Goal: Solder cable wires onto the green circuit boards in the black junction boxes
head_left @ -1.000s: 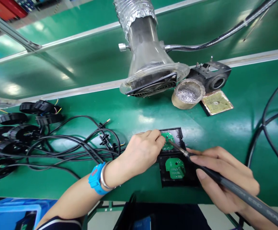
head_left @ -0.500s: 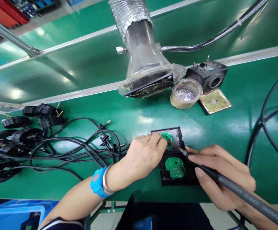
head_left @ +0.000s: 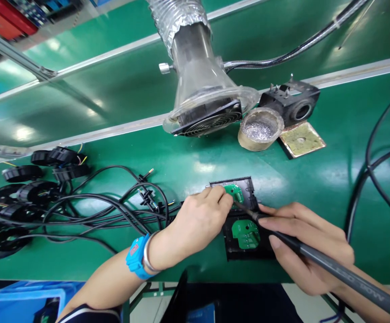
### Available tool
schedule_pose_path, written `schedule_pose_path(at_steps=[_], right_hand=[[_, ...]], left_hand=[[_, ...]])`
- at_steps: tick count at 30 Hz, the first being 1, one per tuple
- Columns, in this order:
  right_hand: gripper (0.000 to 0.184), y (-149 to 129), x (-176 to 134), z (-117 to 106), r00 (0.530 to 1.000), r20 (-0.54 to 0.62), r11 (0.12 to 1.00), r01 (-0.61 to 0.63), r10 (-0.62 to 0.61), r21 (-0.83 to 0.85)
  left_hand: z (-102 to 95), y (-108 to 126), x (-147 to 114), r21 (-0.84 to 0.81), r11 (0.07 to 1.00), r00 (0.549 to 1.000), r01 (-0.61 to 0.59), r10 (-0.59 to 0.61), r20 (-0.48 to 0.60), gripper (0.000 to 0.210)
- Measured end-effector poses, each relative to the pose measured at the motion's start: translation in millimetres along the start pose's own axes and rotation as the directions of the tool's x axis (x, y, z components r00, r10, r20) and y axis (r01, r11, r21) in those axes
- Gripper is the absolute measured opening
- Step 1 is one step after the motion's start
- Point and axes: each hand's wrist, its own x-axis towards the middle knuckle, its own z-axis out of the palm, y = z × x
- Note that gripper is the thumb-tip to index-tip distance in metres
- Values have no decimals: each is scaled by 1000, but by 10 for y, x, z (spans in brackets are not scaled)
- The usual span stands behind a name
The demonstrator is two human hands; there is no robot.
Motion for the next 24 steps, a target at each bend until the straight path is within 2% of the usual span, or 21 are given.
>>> schedule_pose_path(at_steps=[8,15,24], right_hand=[[33,-1,16,10,999,28,999,44,-43,-17],[31,15,10,7,999,33,1000,24,-24,-15],[31,1,21,7,998,40,997,57,-55,-52]], left_hand=[[13,-3,-4,-1,1000,1000,-3,3,-3,6],[28,-5,-10,-29,1000,1000,-1,2,7,9],[30,8,-11,-30,999,1000,11,-10,29,8]])
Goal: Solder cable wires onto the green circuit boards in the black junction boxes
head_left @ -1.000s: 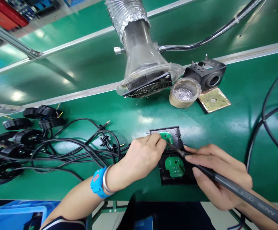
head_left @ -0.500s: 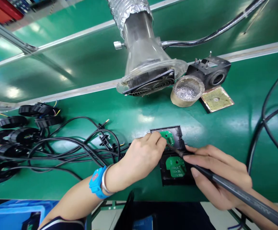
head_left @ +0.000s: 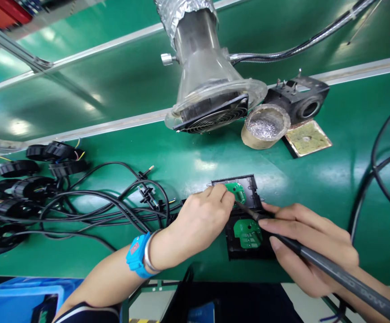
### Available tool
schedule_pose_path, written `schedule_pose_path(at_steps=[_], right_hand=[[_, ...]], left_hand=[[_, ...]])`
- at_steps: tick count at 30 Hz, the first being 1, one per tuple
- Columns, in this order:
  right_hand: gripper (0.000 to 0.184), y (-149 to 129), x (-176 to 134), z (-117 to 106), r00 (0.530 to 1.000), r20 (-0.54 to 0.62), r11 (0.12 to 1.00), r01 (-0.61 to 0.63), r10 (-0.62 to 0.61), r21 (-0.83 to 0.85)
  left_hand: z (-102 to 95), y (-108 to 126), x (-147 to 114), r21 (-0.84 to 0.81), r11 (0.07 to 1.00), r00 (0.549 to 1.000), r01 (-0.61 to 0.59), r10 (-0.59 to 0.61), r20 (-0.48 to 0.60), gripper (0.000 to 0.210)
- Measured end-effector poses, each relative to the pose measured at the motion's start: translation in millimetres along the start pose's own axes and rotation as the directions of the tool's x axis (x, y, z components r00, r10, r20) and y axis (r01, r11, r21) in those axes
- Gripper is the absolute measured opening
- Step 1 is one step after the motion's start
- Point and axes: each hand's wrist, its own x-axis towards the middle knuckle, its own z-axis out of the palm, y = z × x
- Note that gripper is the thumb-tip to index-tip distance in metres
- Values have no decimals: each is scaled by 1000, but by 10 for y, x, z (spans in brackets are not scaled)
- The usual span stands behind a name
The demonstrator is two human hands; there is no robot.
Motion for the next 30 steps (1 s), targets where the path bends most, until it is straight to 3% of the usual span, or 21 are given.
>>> schedule_pose_path(at_steps=[6,16,22,26,30], right_hand=[[25,-20,-11,-1,997,42,997,69,-67,-42],[30,-51,-65,-115,996,-55,996,-72,74,53],[49,69,-93,8,994,-113,989,-31,15,-143],[38,140,-79,103,1000,15,964,14,-10,-265],[36,166,-75,157,999,10,952,42,-41,-303]], left_hand=[[6,-6,1,-5,1000,1000,5,-5,22,8],[5,4,9,28,999,1000,19,-19,0,12],[-22,-1,20,-4,1000,999,31,-30,26,11],[-72,-23,41,-42,998,997,51,-49,54,11],[-108,-12,66,1,1000,1000,-3,3,7,11]])
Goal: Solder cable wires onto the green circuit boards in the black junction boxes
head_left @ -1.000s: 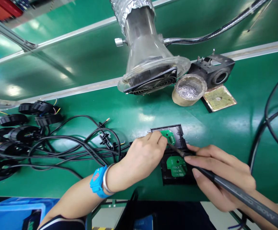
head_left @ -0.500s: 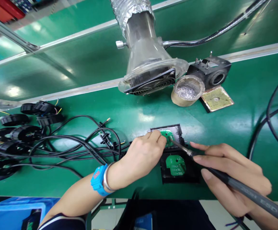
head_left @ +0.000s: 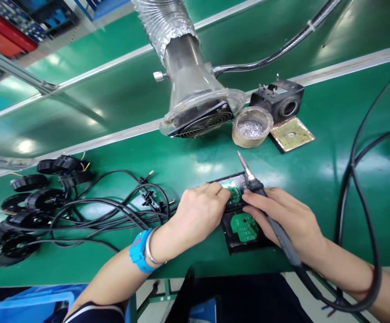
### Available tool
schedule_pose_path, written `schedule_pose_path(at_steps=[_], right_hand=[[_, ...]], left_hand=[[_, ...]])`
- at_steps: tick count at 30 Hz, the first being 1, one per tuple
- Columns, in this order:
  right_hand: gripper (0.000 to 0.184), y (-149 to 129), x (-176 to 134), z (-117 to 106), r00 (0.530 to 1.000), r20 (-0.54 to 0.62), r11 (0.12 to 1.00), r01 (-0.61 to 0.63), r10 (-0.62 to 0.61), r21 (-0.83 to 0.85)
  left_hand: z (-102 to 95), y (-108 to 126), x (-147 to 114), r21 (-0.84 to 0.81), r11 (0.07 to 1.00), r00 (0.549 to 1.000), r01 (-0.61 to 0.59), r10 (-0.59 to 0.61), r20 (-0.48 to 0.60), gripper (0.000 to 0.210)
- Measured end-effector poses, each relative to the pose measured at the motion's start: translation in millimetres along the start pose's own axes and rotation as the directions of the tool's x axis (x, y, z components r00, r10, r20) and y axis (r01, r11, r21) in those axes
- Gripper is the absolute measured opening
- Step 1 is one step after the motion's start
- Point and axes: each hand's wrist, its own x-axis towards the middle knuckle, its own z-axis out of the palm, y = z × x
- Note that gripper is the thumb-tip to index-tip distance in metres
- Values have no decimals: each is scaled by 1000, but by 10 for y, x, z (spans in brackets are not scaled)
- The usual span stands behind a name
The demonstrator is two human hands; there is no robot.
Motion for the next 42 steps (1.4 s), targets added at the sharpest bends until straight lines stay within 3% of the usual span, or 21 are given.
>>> schedule_pose_path(at_steps=[6,13,16,19,22,25,35,42], right_hand=[[37,-20,-35,27,1000,17,998,-21,22,-56],[34,-34,-24,11,998,-17,997,-58,57,-50],[35,-1,-3,-138,994,-20,994,-106,106,40],[37,34,42,-398,992,20,986,-129,128,107],[31,65,108,-644,988,111,981,-119,103,150],[23,95,184,-750,985,148,982,-111,88,154],[25,171,465,-589,943,302,924,16,-141,382],[27,259,513,-500,865,456,915,7,-208,404]], left_hand=[[25,74,31,-24,1000,1000,5,-5,1,10],[-16,15,100,-260,953,981,152,-115,153,14],[-25,-28,105,-316,940,982,127,-75,171,15],[3,-71,100,-272,958,991,96,-66,118,16],[37,-113,110,-254,964,995,77,-59,80,16],[38,-143,137,-281,958,997,56,-37,73,16],[-67,-205,221,-365,930,988,46,11,152,13],[-49,-240,229,-415,909,989,43,21,148,14]])
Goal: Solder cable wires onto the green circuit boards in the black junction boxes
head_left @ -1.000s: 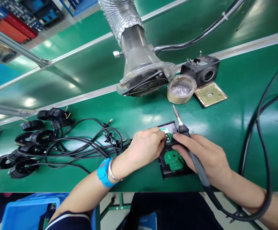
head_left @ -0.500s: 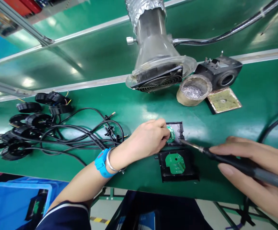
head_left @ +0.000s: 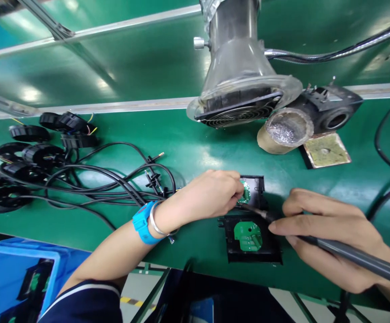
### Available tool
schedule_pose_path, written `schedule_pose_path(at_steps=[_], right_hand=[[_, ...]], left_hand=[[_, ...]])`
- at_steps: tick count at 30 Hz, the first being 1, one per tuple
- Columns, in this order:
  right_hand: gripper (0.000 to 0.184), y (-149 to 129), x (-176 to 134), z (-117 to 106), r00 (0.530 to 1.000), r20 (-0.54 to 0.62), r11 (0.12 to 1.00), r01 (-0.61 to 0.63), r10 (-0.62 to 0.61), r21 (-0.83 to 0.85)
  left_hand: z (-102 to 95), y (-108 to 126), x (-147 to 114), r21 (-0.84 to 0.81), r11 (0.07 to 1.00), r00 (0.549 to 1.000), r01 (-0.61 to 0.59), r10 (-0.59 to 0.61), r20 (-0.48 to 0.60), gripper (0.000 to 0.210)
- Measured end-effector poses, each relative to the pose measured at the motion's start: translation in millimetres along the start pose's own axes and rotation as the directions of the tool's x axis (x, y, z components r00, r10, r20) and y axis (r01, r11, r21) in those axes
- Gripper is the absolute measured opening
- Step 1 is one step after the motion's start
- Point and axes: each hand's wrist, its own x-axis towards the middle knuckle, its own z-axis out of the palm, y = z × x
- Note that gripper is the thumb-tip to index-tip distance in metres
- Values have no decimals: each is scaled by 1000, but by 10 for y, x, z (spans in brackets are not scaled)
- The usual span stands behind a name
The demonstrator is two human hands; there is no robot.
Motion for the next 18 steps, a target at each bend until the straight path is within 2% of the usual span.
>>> schedule_pose_path(at_steps=[5,10,18], right_hand=[[28,-6,63,10,998,-24,998,59,-58,17],[29,-28,79,-3,998,30,999,46,-46,-11],[31,-7,128,-39,995,57,996,82,-80,-28]], left_hand=[[-3,15,-2,19,1000,1000,14,-14,-3,15],[3,35,-3,43,998,999,41,-41,6,17],[-8,51,15,16,997,997,77,-77,11,14]])
